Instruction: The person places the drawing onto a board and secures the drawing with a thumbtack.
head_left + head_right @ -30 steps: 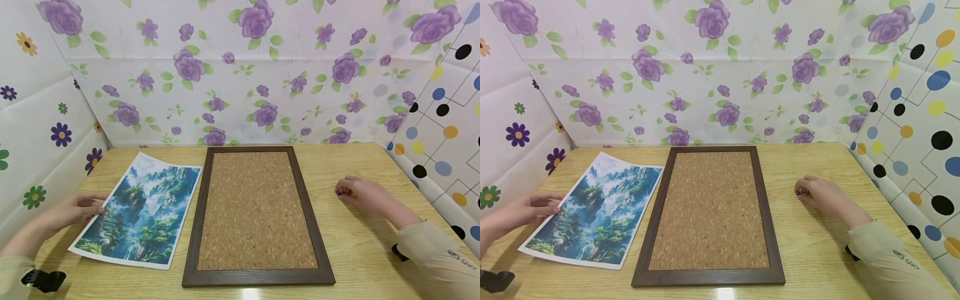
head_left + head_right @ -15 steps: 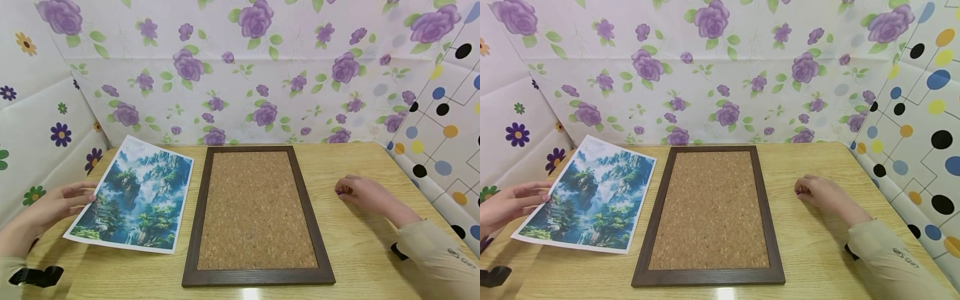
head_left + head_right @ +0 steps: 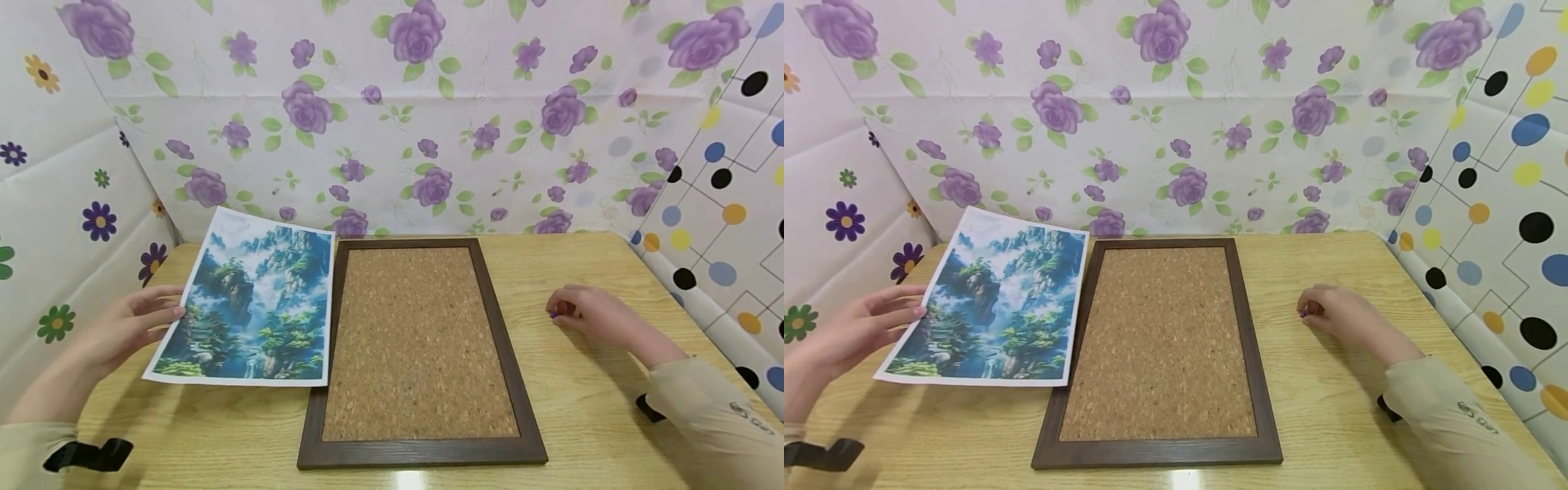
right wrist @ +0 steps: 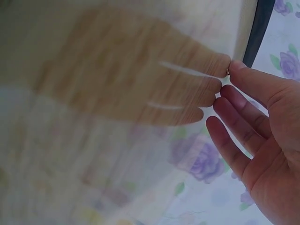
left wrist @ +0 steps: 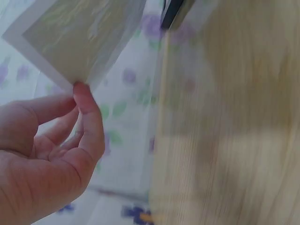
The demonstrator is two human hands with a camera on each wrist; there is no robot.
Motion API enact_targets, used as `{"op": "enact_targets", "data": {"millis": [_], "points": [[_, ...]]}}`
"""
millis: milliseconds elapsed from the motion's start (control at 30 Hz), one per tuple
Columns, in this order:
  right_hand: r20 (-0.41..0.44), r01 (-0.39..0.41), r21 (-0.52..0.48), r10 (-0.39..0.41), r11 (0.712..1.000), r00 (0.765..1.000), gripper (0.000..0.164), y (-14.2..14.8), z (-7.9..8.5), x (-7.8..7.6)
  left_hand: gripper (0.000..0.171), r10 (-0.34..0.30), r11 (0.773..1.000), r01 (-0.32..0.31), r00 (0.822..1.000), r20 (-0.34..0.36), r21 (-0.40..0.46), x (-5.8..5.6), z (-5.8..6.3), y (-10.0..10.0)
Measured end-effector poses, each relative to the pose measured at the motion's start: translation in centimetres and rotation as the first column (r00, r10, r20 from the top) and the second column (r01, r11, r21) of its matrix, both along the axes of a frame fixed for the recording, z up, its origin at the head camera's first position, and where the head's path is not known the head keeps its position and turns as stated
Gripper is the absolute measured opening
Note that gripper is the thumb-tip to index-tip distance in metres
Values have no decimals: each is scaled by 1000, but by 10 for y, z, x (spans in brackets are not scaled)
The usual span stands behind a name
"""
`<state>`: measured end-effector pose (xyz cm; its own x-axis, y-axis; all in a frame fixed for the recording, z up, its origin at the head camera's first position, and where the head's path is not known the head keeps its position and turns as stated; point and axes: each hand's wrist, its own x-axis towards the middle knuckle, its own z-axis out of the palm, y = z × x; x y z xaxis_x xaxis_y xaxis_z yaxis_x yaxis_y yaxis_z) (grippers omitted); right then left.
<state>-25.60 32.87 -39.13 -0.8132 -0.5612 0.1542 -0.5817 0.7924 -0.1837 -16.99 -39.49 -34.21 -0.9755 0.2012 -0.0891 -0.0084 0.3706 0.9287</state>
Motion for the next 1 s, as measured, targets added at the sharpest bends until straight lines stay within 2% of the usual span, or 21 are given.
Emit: {"op": "enact_targets", "data": {"millis": [100,200,367,767,1000], "points": [[31,12,-12,-11,1000,999,16,1,0,0,34,10,1000,-10,1000,2,29,-3,0,22],[62,25,-19,-24,1000,998,16,2,1,-1,30,31,999,-31,999,20,5,-5,0,42],[97,39,-26,-36,999,995,15,4,1,-2,35,63,998,-64,996,57,7,-8,-1,71],[145,24,-90,-11,996,989,17,10,-1,-5,55,43,992,-53,995,91,117,-7,-15,129],[158,37,-124,-17,992,987,13,13,-5,-8,55,21,983,-38,995,96,179,-8,-22,157]]}}
